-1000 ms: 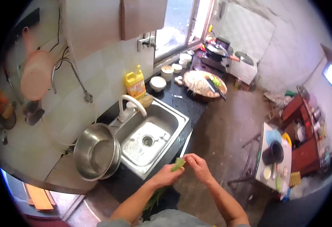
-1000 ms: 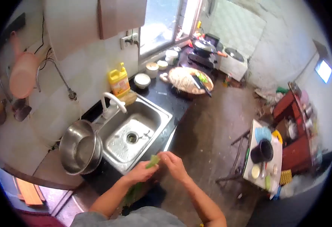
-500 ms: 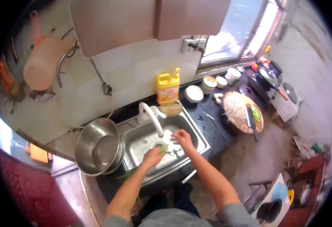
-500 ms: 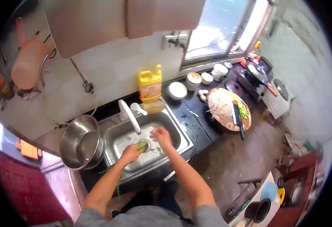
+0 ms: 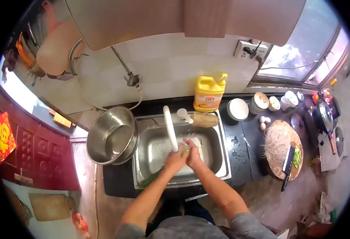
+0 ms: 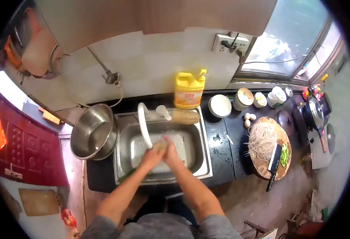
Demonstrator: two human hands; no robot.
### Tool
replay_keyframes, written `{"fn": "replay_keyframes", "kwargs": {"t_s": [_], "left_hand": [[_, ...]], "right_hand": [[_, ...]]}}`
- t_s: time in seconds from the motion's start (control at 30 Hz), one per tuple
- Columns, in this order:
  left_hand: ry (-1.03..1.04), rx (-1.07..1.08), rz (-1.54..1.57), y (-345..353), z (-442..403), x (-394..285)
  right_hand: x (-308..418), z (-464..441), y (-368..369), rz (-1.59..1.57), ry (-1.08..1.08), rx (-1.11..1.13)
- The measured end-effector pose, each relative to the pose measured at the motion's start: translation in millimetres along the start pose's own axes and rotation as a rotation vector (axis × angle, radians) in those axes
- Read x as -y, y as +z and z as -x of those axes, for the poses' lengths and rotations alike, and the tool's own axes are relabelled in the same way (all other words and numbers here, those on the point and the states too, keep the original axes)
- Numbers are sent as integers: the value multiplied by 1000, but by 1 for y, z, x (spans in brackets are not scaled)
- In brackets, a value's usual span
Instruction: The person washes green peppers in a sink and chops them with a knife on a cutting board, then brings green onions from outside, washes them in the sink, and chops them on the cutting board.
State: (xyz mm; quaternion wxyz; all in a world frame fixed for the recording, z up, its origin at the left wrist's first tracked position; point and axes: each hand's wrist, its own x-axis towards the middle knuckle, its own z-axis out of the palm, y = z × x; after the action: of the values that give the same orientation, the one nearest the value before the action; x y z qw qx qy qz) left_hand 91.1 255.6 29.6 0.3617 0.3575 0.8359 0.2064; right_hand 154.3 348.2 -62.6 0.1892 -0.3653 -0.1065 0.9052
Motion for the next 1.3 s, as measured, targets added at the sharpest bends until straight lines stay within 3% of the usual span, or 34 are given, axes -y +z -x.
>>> {"fn": "replay_keyframes", "kwargs": {"t_s": [0.03,0.07,0.17,0.27,0.3,0.37,0.43,0.5,0.53,0.6,0.63,0.67,0.7,0.77,0.83,0.9,0.93,1.03,1.13,1.17,1.27,1.3], "left_hand": [[188,-175,34,46,-22,30],[107,-168,47,55,-22,22],[-65,-229,167,59,-58,51],[230,-517,236,27,-58,52],[61,-404,442,28,-57,48],[-164,-415,500,66,-57,44],[-154,-348,409,54,-46,27],[4,-428,330,40,-50,38],[30,-488,209,44,-63,49],[58,-620,-42,53,-89,73],[-146,-435,199,48,-79,50],[-185,-370,326,53,-79,48],[-232,-310,449,58,-81,46],[7,-445,486,113,-119,91],[102,-448,295,94,-110,93],[-84,-352,468,39,-90,66],[-182,-313,549,11,-78,52],[-370,-235,1186,30,-91,70],[-52,32,1023,15,-71,91],[207,-101,716,41,-77,118],[182,-347,383,13,-33,100],[125,-344,514,9,-33,108]], "right_hand": [[-19,-2,-1,-47,-69,48],[-35,-4,-1,-95,-141,94],[-45,-9,7,-228,29,491],[-46,2,44,-125,18,249],[-45,-1,47,-62,20,190],[-45,-45,5,339,-216,185],[-51,-68,-17,939,-662,73],[-49,-41,-11,684,-372,152],[-40,18,40,-30,0,273],[-54,17,39,-41,-110,388],[-48,-14,5,-95,-11,476],[-45,-51,-27,-154,89,563],[-48,-48,-21,140,-194,434],[-53,-42,-7,919,-585,-125],[-59,-44,-25,855,-491,135],[-50,52,74,-19,-161,321],[-52,45,67,26,-123,275],[-79,-21,-2,76,-95,119],[-63,-21,-3,-143,-100,124],[-57,-18,-1,-148,-44,128],[-58,-11,16,40,-56,3],[-66,-26,-2,101,-116,87]]}}
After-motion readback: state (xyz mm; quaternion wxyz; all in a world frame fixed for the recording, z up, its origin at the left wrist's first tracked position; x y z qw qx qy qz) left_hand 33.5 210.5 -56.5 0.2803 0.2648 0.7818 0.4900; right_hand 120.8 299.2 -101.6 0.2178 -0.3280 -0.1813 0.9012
